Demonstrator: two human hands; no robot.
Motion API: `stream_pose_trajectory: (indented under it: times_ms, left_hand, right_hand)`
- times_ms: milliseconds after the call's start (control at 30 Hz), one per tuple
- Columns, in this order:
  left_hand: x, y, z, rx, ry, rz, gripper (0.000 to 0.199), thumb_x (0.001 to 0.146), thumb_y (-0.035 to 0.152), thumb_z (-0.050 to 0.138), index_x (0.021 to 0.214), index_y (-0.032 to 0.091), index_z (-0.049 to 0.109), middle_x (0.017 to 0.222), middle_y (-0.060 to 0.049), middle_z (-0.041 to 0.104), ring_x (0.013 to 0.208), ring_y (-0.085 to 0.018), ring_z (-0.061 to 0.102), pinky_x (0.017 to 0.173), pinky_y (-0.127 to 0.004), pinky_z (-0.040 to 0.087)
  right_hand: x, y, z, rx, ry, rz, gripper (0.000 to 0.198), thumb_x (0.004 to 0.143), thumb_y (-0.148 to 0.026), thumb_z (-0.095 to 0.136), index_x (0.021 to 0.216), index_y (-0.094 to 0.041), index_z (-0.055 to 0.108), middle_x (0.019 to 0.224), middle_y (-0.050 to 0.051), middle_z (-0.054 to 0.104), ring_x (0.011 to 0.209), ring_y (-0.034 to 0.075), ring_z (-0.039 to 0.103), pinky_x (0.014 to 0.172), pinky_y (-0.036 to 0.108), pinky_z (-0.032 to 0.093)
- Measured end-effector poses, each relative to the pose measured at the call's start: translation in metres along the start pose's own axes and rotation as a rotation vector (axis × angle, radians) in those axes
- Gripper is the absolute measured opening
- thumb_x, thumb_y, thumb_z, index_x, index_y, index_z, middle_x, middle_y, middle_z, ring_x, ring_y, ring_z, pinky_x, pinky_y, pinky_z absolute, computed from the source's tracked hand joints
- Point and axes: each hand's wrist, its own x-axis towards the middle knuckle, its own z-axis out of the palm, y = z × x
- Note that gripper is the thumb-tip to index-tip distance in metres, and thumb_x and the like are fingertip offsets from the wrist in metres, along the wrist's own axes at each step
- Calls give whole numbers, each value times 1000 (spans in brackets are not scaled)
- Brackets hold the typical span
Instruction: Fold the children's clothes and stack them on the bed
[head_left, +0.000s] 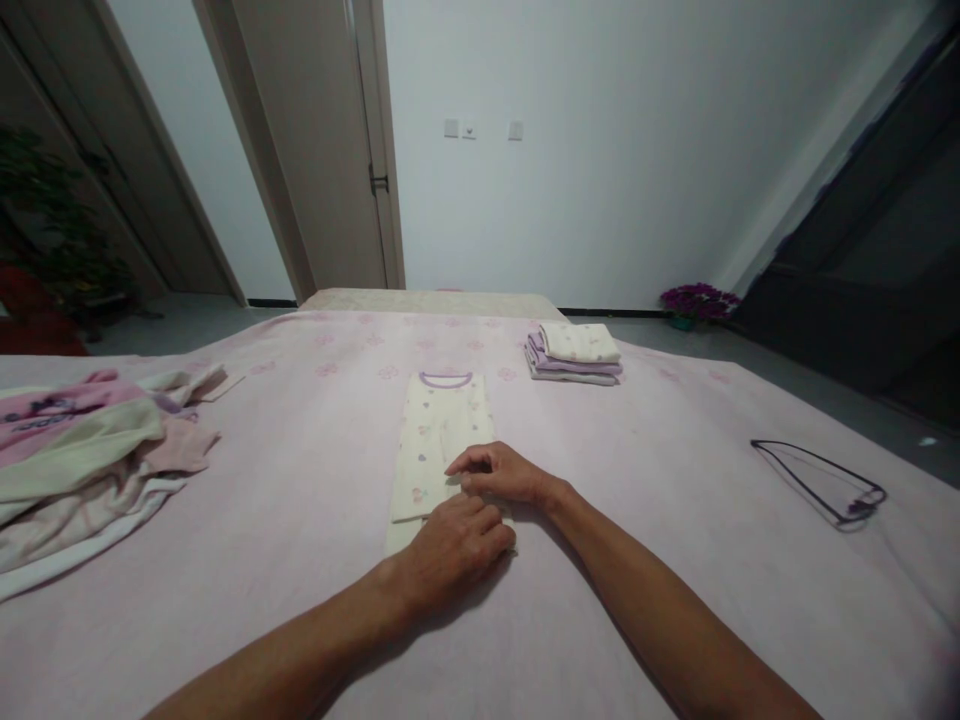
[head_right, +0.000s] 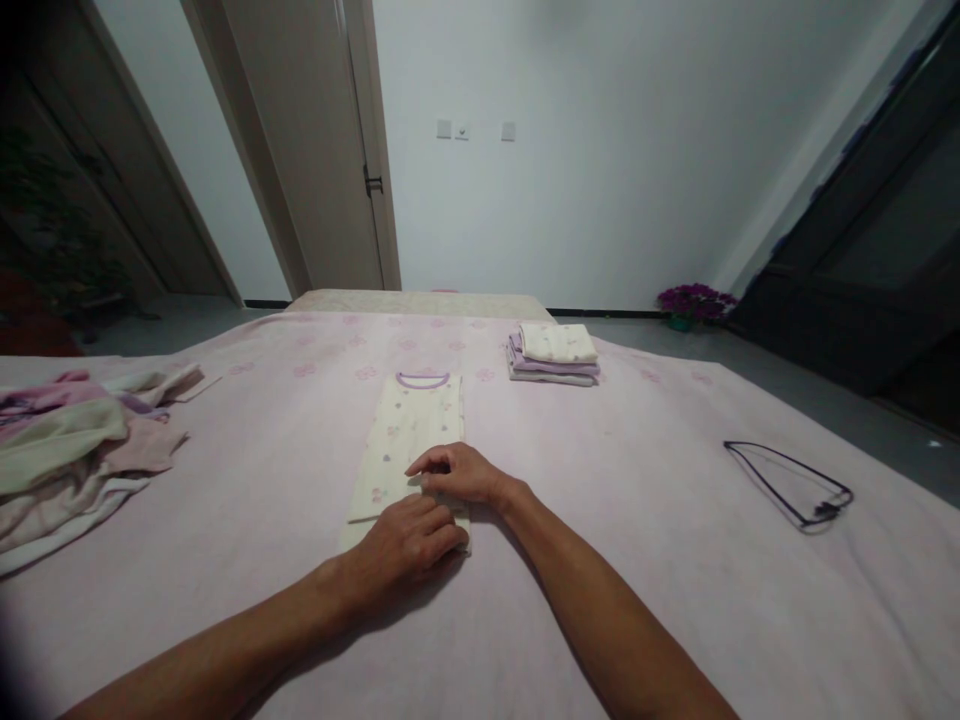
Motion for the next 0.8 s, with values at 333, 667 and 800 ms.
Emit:
stream_pose_trajectory:
  times_ms: [333,667,800]
  left_hand:
    - [-14,3,-28,-273,-116,-6,18,90,22,61,107,24,65,102,-4,65,93,-20,56,82,-32,47]
    - [-32,-48,-42,-303,155,-180,25,101,27,45,97,19,69,88,-6,70,83,-18,64,76,-29,49]
    - [-39,-72,-42,-232,176,-376,21,98,23,49,92,18,69,86,-5,67,84,-18,61,77,-30,47]
  right_hand:
    - [-2,-4,3,-20,12,31,30,77,-22,67,105,-16,75,90,3,73,78,13,61,72,25,47]
    - [-2,-1,1,-56,-36,39,35,73,-18,64,107,-15,74,84,2,68,72,11,55,67,23,42]
    - [-3,-4,-3,-121,-97,19,42,72,-16,66,114,-17,72,88,1,66,73,11,54,65,22,41]
